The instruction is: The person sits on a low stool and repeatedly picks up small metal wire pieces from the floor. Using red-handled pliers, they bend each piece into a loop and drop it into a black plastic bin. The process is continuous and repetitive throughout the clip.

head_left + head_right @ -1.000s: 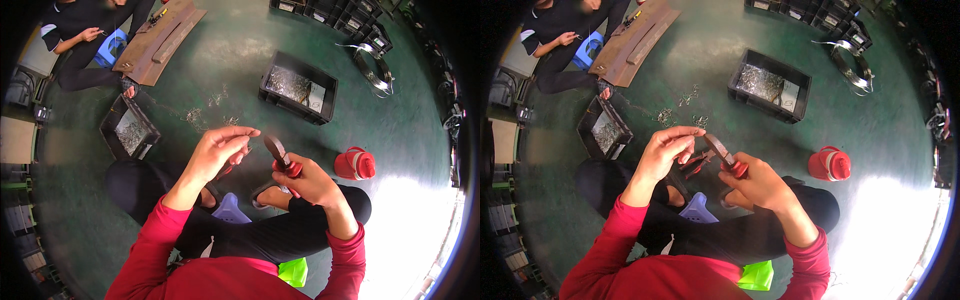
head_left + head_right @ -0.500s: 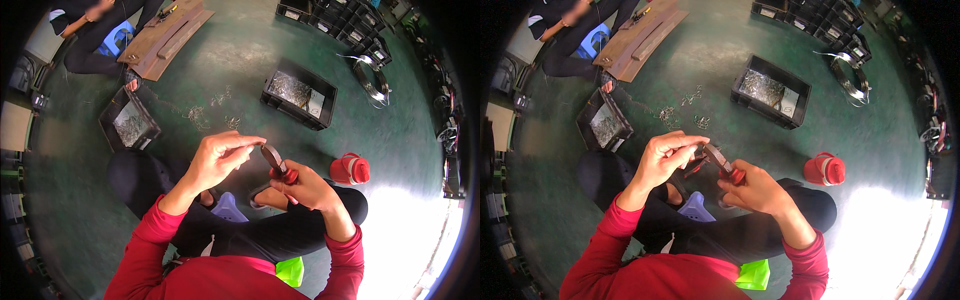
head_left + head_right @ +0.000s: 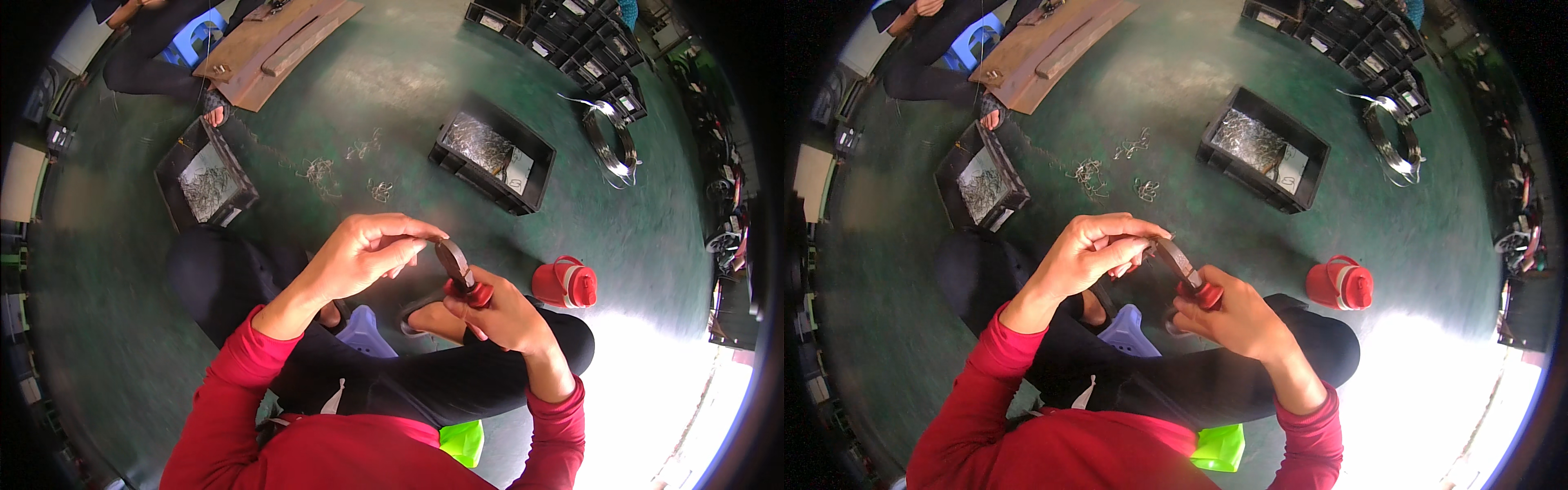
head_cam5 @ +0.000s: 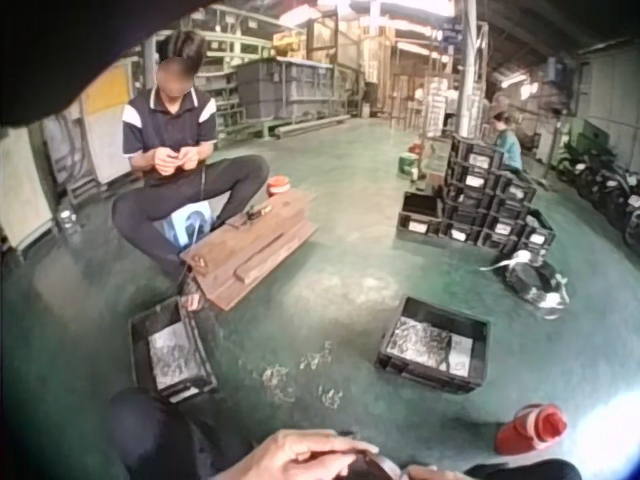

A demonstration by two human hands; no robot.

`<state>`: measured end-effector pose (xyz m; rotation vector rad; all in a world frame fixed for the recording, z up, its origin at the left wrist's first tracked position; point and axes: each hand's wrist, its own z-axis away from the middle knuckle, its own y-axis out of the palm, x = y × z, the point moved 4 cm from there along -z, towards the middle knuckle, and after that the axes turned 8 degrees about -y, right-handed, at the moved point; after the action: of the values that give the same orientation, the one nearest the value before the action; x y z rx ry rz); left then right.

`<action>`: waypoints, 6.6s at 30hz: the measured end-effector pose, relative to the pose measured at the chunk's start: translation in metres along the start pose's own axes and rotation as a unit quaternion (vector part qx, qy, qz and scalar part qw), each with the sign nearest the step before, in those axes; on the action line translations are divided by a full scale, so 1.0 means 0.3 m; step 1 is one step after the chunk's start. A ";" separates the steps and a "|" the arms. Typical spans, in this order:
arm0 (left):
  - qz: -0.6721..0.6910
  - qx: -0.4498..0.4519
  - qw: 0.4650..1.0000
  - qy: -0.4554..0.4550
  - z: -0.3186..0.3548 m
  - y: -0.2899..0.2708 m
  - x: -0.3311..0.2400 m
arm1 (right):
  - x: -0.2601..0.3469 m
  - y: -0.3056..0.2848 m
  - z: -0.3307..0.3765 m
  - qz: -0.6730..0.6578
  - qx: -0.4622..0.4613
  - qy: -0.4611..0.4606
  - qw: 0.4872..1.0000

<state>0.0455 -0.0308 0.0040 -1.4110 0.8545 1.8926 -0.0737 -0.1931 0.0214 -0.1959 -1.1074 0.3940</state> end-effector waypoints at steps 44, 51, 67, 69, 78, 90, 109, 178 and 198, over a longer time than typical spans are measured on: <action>-0.088 -0.138 0.976 0.147 0.050 0.095 0.050 | -0.051 0.075 -0.080 0.170 -0.253 -0.136 0.943; -0.099 -0.087 0.991 0.034 0.022 0.034 0.066 | -0.059 0.040 -0.073 0.148 -0.184 -0.125 0.964; 0.216 -0.073 0.973 -0.024 0.010 0.015 0.057 | -0.057 0.177 0.009 -0.447 0.201 0.063 0.869; 0.206 -0.069 0.976 0.005 0.012 0.022 0.055 | -0.053 0.176 0.002 -0.451 0.200 0.064 0.868; 0.148 -0.039 0.988 -0.006 0.005 -0.031 0.033 | -0.047 0.083 0.013 -0.046 -0.035 0.048 0.997; 0.032 -0.022 0.996 -0.078 0.030 0.012 0.027 | -0.026 0.052 0.011 0.057 -0.142 0.000 0.988; 0.085 -0.027 0.994 -0.058 0.031 0.010 0.034 | -0.032 0.057 0.009 0.088 -0.156 0.011 0.984; -0.113 -0.072 0.990 -0.052 0.018 -0.008 0.068 | -0.026 0.028 0.020 0.056 -0.106 0.091 0.989; 0.192 0.009 0.974 -0.116 0.005 0.059 0.112 | -0.022 0.023 0.034 0.275 -0.267 -0.090 0.919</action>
<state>0.0228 -0.0369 -0.0259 -1.0370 1.0804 2.2756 -0.0870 -0.1898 0.0181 -0.9874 -1.3185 0.6105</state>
